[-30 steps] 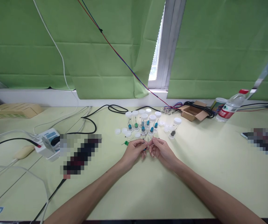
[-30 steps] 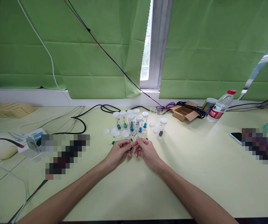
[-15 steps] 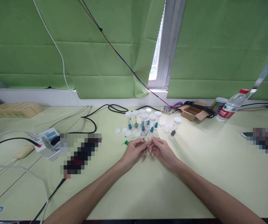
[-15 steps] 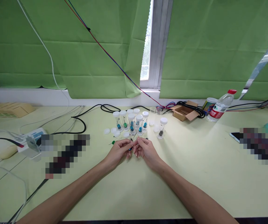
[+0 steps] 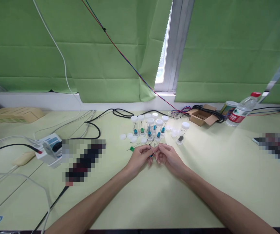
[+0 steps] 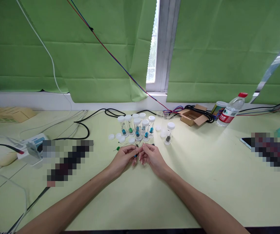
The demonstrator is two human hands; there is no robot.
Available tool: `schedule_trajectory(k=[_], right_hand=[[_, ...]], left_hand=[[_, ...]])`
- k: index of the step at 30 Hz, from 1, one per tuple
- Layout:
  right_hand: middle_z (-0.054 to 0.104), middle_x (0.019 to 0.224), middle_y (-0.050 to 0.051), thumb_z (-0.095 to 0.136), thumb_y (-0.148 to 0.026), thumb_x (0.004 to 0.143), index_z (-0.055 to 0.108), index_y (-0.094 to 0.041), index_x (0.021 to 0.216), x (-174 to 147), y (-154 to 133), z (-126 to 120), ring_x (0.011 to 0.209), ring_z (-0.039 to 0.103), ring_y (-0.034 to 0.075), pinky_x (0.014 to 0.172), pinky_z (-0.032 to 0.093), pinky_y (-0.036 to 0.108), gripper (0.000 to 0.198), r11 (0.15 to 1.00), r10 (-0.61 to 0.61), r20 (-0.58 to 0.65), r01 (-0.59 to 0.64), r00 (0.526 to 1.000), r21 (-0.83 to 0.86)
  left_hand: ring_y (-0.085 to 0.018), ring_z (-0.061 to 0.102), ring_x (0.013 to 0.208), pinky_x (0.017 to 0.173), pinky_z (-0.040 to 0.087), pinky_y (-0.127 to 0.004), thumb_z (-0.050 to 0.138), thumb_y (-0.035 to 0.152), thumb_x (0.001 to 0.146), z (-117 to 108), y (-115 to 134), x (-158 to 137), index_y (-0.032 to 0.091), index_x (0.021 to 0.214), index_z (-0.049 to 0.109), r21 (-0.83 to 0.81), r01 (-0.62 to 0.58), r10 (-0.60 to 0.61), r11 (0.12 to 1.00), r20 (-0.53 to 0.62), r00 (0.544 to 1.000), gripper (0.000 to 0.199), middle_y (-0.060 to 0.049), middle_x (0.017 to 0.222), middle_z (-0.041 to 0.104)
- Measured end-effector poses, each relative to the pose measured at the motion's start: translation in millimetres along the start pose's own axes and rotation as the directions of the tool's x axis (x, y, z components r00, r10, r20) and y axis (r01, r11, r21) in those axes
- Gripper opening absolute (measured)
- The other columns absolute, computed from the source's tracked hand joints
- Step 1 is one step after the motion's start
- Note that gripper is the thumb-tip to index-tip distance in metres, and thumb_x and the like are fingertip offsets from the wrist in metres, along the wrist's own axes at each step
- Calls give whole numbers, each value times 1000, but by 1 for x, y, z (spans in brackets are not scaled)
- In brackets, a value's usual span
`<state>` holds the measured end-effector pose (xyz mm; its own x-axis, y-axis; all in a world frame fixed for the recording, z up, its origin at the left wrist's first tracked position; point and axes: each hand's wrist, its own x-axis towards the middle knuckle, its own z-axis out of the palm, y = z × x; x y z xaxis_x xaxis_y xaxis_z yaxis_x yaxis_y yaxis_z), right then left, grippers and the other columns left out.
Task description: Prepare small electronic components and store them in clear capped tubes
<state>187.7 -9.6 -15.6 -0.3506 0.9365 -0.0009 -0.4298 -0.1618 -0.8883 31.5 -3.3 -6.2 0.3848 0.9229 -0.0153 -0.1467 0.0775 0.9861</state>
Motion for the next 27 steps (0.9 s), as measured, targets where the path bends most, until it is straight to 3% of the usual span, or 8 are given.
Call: schedule_trajectory(k=[27], right_hand=[[59, 58, 1, 62, -48, 87, 67, -14, 79, 0, 0, 0, 50, 51, 9, 50, 38, 22, 35, 1000, -8, 19, 8, 1000, -11]], left_hand=[[-12, 59, 54, 47, 42, -22, 64, 41, 84, -1, 0, 0, 13, 74, 66, -4, -4, 4, 1000, 9, 1000, 30, -5, 66, 65]])
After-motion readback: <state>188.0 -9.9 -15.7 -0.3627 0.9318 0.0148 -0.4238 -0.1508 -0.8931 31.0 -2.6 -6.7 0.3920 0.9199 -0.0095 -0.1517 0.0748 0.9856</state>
